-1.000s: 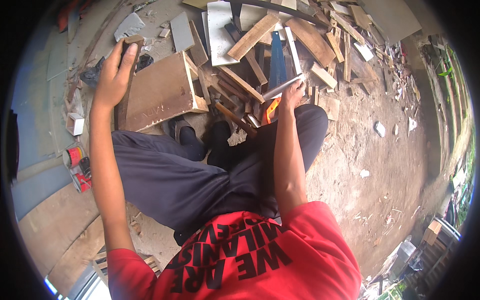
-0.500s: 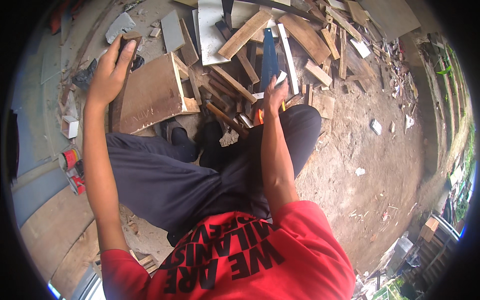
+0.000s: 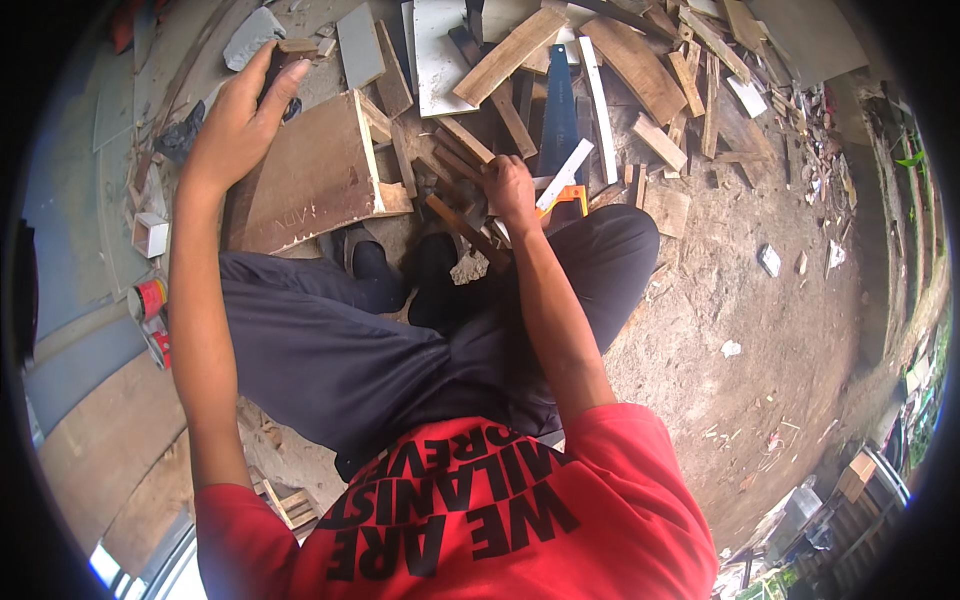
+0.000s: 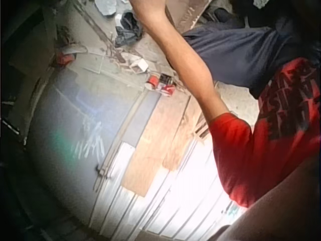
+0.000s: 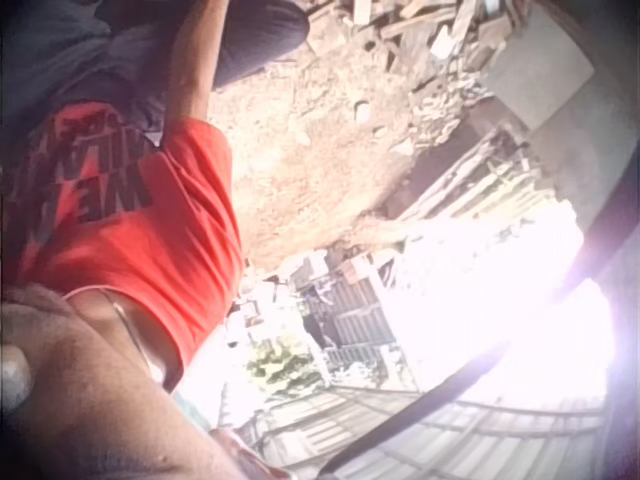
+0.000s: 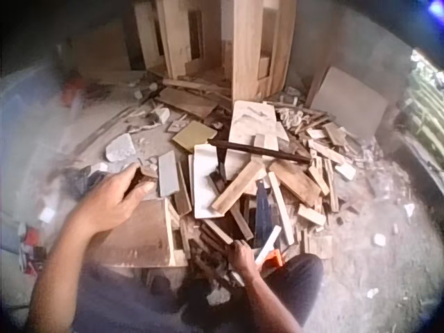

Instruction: The person sits on the floor and uses a hand saw to cut a small piece of wood. They then pick up a nail, place it on the wood, and use a hammer to drive the nail into the wood to join two pieces together.

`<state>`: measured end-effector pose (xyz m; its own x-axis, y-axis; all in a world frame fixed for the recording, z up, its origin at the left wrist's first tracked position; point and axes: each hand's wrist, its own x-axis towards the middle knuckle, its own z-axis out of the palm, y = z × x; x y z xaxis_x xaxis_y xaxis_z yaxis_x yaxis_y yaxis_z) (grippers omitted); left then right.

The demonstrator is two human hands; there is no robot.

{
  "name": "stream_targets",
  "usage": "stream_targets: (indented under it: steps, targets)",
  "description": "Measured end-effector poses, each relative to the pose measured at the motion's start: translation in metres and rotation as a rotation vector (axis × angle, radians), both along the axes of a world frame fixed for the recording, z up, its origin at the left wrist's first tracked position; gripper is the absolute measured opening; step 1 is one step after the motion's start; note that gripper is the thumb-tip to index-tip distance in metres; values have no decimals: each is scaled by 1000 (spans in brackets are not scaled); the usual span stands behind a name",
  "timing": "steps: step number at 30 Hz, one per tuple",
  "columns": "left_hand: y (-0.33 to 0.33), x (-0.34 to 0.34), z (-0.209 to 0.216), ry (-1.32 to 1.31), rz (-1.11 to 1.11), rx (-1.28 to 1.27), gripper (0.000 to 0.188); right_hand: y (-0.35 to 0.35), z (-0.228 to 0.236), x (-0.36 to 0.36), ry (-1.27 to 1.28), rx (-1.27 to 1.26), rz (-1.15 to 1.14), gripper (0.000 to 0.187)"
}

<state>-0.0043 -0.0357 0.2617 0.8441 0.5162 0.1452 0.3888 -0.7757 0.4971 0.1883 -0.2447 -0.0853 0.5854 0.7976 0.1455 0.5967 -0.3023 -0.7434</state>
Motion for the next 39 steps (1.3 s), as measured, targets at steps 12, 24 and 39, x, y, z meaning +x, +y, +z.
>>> stream_targets:
  steps: [12, 24, 39]
  targets:
    - [5, 5, -12, -95, 18, 6, 53, -4, -38, -31, 170, -276, 296, 34]
    - [22, 4, -6, -359, 262, 46, 55, -18, 101, 7, 1666, 291, 254, 43]
    - [-12, 28, -5, -515, 141, -370, 36, 5, 280, -94, 2260, 843, 339, 23]
